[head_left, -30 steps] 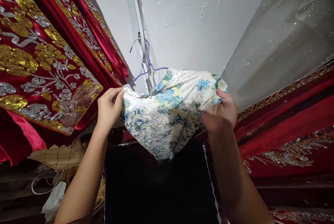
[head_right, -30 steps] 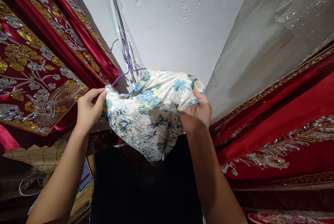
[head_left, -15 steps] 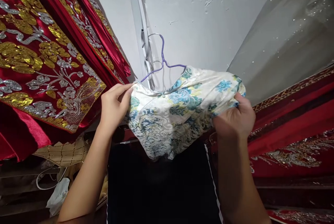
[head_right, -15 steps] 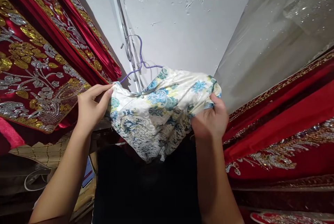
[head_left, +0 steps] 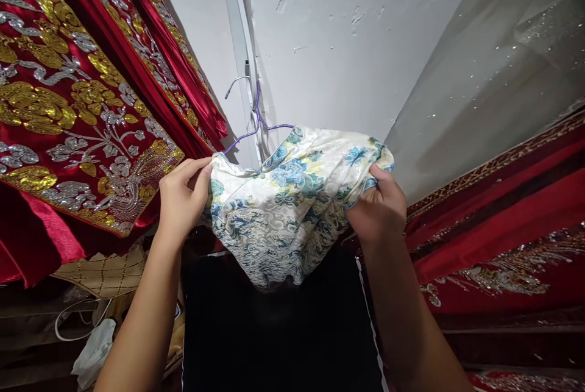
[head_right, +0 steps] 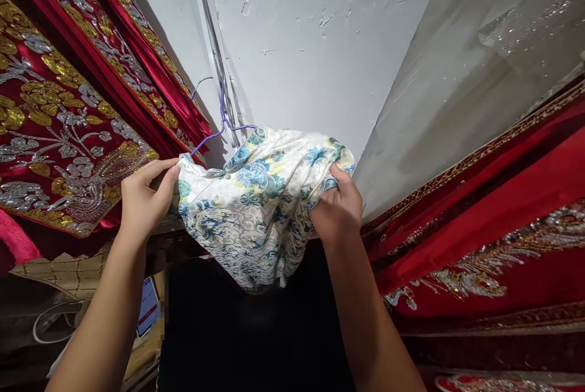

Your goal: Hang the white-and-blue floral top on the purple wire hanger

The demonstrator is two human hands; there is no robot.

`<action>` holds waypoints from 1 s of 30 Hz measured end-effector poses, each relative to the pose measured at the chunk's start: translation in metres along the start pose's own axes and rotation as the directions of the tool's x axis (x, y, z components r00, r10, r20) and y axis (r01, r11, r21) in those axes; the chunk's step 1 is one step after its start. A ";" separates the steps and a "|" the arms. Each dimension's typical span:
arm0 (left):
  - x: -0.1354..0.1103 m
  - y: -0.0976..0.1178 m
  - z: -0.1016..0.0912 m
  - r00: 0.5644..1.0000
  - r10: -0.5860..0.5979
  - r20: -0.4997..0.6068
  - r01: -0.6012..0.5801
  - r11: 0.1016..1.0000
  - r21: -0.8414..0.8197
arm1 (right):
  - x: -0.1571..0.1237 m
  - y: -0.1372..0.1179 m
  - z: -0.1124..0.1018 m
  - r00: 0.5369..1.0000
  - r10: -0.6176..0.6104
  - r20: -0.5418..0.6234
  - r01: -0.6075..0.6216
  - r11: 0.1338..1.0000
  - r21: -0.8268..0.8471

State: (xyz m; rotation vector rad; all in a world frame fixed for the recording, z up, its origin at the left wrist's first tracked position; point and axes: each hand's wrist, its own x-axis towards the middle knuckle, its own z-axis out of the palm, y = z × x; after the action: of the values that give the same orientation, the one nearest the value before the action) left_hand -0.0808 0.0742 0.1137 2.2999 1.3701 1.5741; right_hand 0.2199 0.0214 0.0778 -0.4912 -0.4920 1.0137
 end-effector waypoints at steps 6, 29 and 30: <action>0.003 0.017 -0.001 1.000 0.004 0.017 -0.004 1.000 0.027 | 0.016 -0.017 0.002 0.996 -0.079 -0.032 0.079 0.997 0.007; 0.031 0.039 -0.006 0.981 0.116 0.155 -0.128 0.989 0.072 | 0.006 -0.016 -0.006 0.998 0.010 -0.055 -0.004 0.995 0.101; 0.035 0.040 -0.009 0.983 0.115 0.141 -0.129 0.987 0.091 | 0.006 -0.017 -0.003 0.998 0.015 -0.055 -0.009 0.995 0.098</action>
State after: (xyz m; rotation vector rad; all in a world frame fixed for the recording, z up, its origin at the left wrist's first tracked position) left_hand -0.0585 0.0696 0.1632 2.5423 1.3283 1.3782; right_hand 0.2355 0.0189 0.0864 -0.4347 -0.3883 1.0278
